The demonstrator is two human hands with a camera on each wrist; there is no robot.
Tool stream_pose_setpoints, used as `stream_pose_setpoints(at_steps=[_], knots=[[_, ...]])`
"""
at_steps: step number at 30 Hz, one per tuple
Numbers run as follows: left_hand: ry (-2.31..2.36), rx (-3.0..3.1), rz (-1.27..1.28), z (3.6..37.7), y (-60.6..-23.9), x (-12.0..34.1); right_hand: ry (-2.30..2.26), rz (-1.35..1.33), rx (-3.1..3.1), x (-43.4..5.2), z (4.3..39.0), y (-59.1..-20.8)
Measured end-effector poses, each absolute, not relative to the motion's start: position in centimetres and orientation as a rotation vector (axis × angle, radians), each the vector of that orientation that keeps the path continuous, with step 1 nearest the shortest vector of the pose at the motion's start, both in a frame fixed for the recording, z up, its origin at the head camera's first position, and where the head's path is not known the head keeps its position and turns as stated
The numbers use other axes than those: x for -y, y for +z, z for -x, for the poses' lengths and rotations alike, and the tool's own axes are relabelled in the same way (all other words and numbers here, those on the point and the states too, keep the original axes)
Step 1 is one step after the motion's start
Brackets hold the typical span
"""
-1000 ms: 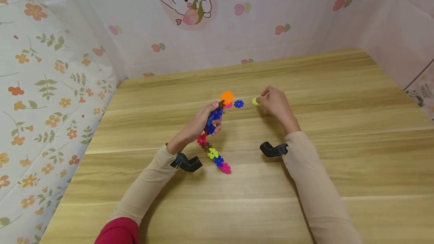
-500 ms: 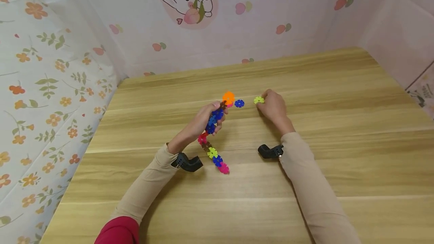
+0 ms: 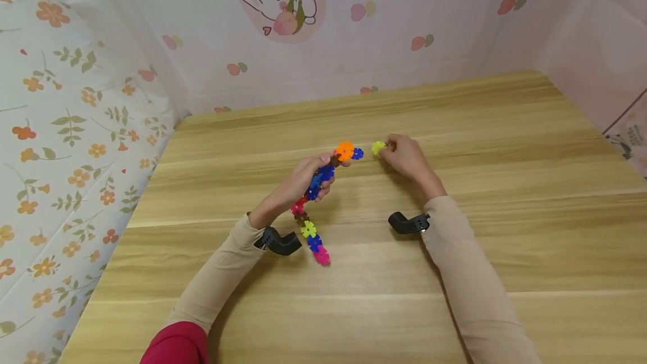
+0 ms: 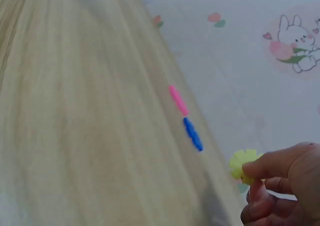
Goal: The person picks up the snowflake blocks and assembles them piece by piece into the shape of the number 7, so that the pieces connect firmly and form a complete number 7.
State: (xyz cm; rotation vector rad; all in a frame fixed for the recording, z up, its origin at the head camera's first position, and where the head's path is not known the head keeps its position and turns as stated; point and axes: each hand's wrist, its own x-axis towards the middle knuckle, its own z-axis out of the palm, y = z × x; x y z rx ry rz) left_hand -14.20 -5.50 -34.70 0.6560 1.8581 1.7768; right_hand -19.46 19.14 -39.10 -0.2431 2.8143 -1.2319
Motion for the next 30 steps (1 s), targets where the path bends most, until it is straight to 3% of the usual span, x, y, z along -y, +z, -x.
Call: stream_pose_setpoints(at_steps=[16, 30], knots=[[1.708, -1.915, -0.669, 13.8, -33.6, 6.0, -1.546, 0.676, -2.680, -16.9, 14.9, -30.0], [1.777, -1.885, -0.714, 13.6, -33.4, 5.7, -1.343, 0.943, -2.827, -16.8, 13.8, -28.7]])
